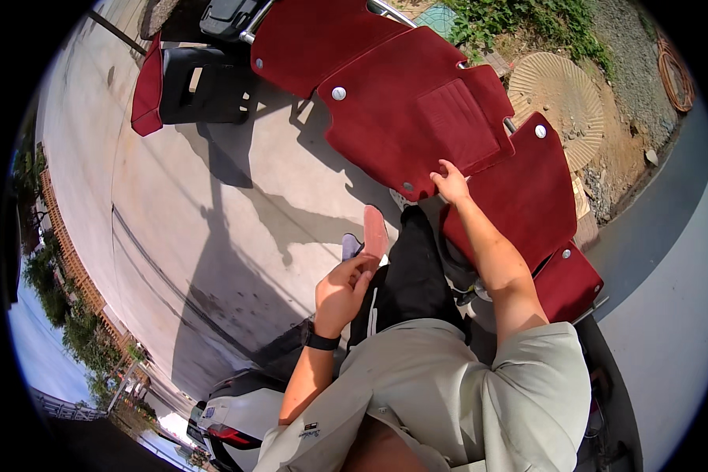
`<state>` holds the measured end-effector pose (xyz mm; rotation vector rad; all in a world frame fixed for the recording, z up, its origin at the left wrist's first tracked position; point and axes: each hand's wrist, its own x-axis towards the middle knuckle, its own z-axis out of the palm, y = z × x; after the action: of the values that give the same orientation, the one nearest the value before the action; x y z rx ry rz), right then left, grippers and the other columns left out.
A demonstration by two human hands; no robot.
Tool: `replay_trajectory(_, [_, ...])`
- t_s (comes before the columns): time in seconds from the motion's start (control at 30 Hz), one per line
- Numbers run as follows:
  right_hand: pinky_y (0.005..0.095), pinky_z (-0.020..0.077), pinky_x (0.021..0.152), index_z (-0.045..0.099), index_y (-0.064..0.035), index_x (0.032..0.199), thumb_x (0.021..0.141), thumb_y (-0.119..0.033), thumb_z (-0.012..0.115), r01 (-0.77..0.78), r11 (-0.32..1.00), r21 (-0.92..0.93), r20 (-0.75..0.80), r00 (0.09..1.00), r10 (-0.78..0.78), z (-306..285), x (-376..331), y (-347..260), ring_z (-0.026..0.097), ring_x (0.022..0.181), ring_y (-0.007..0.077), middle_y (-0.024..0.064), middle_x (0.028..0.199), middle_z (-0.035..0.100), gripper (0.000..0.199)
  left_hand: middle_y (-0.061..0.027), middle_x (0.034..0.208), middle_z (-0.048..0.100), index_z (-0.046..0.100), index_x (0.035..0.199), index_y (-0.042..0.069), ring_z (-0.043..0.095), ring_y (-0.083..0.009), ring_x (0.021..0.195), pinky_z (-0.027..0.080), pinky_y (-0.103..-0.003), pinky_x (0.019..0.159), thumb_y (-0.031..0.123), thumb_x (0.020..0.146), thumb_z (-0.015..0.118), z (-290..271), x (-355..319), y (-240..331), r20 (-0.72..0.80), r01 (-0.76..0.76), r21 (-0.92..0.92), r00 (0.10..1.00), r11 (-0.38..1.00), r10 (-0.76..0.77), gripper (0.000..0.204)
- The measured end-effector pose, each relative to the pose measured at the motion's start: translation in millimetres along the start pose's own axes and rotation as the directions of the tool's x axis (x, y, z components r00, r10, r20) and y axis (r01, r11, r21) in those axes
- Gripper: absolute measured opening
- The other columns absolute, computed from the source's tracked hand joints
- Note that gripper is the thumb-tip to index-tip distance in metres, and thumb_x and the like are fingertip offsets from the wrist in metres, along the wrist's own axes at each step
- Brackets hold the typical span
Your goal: The person installs red car floor mats into a white car. They pick up each mat from a drying rack, unfold it, and place it into the driver and passenger footwells, tucking the edges under the seat and dashboard. The person also wipes the interior door panel and seat with a cloth.
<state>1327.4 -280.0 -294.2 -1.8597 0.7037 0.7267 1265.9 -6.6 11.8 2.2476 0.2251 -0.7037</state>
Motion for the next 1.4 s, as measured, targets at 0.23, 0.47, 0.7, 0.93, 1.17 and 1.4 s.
replay_trajectory(0.23, [0.0472,0.0317,0.109,0.056,-0.0137,0.133,0.09,-0.049,0.066,0.577,0.789,0.21,0.809,0.35,-0.472,45.6,-170.4,-135.1,0.046,0.131,0.0324,0.0152,0.123,0.059,0.057,-0.0083,0.124,0.053,0.057,0.13,0.003,0.067,-0.0158,0.093,0.055,-0.028,0.076,0.002,0.088,0.069,-37.7,-7.6,13.0,0.165,-0.029,-0.46,0.979,0.888,0.117,0.044])
replay_trajectory(0.47, [0.0453,0.0495,0.068,0.062,-0.0042,0.084,0.1,-0.035,0.051,0.75,0.65,-0.12,0.484,0.616,-0.622,46.9,-209.7,-185.0,0.063,0.081,0.0408,0.0199,0.08,0.062,0.036,-0.0124,0.11,0.066,0.057,0.121,0.001,0.068,-0.0204,0.095,0.055,-0.033,0.078,0.008,0.094,0.061,-55.5,-31.2,-54.0,-0.144,-0.003,-0.022,0.99,1.0,0.0,0.028])
replay_trajectory(0.7, [0.0423,0.0464,0.073,0.056,-0.0027,0.089,0.098,-0.026,0.055,0.84,0.53,0.119,0.539,0.394,-0.745,50.5,-217.4,-218.3,0.058,0.08,0.0419,0.0197,0.077,0.059,0.025,-0.0086,0.109,0.066,0.056,0.121,-0.002,0.063,-0.0169,0.103,0.051,-0.031,0.091,0.014,0.102,0.056,-55.6,-37.3,-58.8,-0.285,-0.252,-0.944,0.948,0.214,-0.14,0.025])
replay_trajectory(0.93, [0.0403,0.0468,0.078,0.062,-0.0031,0.101,0.097,-0.027,0.057,0.756,0.655,-0.015,0.616,0.523,-0.589,66.4,-262.0,-242.6,0.06,0.084,0.0393,0.0178,0.082,0.062,0.024,-0.0073,0.111,0.066,0.059,0.12,-0.003,0.061,-0.0135,0.101,0.049,-0.028,0.091,0.019,0.102,0.057,-74.5,-58.8,-49.1,-0.528,-0.421,-0.827,0.811,0.374,-0.254,0.028])
replay_trajectory(1.17, [0.0361,0.0505,0.086,0.061,-0.0035,0.118,0.092,-0.017,0.065,0.789,0.52,0.327,0.575,0.27,-0.772,75.3,-299.8,-247.5,0.063,0.097,0.0263,0.0141,0.103,0.065,0.03,-0.0043,0.104,0.065,0.058,0.115,-0.001,0.06,-0.0105,0.096,0.049,-0.027,0.086,0.019,0.096,0.066,-93.8,-94.1,-23.9,-0.382,-0.342,-0.844,0.924,0.413,-0.017,0.028])
replay_trajectory(1.4, [0.0243,0.0425,0.04,0.063,-0.0031,0.106,0.094,-0.003,0.045,0.33,0.87,0.366,0.529,0.695,-0.486,44.4,-284.7,-238.6,0.05,0.045,0.0071,0.0013,0.075,0.06,0.022,-0.0061,0.108,0.065,0.059,0.117,-0.001,0.061,-0.0117,0.098,0.05,-0.028,0.088,0.016,0.093,0.07,-89.7,-88.8,-52.2,-0.353,-0.253,-0.752,0.934,0.609,-0.047,0.032])
